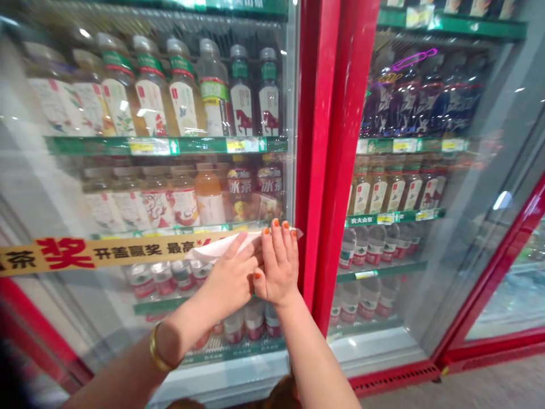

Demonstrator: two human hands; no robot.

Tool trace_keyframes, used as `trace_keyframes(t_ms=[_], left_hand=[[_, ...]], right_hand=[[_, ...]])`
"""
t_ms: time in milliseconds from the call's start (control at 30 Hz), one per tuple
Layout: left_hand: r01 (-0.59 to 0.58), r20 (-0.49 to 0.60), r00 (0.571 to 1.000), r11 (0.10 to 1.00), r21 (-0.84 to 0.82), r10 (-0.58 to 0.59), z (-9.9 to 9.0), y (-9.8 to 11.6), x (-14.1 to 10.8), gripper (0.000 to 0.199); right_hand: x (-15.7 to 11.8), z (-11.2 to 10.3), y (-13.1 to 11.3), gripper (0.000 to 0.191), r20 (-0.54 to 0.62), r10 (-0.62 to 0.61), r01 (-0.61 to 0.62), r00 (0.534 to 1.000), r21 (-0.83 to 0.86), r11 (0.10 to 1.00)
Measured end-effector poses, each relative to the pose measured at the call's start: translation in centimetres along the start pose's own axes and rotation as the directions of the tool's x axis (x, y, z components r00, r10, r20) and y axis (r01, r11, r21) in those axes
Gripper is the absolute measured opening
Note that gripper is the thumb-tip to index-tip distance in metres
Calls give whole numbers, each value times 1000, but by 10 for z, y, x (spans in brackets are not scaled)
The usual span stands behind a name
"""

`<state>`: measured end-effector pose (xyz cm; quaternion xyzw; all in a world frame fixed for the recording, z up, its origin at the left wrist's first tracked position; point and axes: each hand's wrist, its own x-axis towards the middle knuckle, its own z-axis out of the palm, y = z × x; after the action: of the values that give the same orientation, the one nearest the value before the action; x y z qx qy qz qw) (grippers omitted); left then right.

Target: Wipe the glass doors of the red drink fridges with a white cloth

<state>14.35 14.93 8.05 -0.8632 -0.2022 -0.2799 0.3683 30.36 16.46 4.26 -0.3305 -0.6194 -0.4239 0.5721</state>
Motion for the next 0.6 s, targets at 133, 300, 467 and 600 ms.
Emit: trace_keyframes(t_ms=[133, 300, 467, 600], left_hand=[[246, -59, 968, 968, 58, -242, -10, -2, -84, 56], [674, -230, 719, 739, 3, -655, -44, -37, -108, 80], [600, -160, 780, 796, -83, -605, -23, -8, -67, 79], [586, -68, 809, 810, 17, -584, 3, 23, -123, 76]], right_hand=[[3, 1, -5, 79, 78, 8, -2, 997, -80, 997], [5, 4, -10, 84, 94, -15, 27, 995, -129, 991], [3, 4, -6, 80, 101, -18, 31, 995, -132, 991], [0, 5, -5, 81, 95, -30, 44, 995, -149, 988]])
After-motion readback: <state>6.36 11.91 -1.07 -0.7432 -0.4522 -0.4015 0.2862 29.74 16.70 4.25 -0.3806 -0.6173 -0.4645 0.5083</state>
